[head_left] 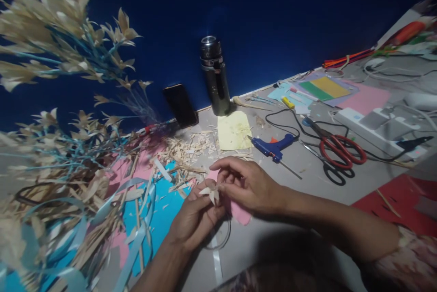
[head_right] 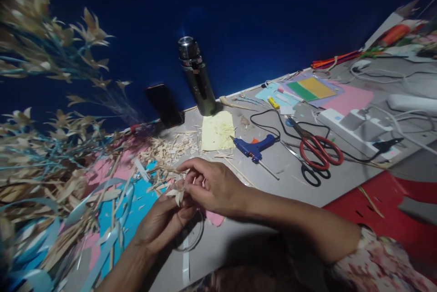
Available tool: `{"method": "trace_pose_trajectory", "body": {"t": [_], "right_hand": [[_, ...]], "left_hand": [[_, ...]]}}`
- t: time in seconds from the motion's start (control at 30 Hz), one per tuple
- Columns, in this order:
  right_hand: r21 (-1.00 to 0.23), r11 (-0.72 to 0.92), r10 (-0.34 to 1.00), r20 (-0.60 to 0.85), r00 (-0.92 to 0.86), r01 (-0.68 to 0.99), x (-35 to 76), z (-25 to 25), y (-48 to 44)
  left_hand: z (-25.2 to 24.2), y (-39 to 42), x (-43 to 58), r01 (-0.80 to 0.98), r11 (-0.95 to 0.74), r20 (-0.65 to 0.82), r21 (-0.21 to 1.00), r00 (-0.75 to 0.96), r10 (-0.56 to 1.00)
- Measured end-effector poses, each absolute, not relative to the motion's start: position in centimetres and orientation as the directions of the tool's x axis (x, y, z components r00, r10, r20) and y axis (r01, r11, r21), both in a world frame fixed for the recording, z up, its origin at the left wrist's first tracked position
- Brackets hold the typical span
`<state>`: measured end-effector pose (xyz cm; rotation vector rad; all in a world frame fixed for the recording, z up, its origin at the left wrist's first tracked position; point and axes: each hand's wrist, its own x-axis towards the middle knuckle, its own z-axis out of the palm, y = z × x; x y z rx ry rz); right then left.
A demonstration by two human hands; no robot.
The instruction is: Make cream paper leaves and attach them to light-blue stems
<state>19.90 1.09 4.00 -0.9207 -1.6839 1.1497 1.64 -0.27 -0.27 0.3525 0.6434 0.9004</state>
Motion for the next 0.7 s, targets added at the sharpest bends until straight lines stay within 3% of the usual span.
{"method": "trace_pose_trajectory", "body": {"t": [0.7], "right_hand": [[-0.997, 0.045, 0.958, 0.06, -0.279, -0.061, 19.6, 2.5, 1.6]], "left_hand": [[0.4, -0.4, 2.0, -0.535, 0.604, -0.399, 0.591, 0.456, 0.795]]}}
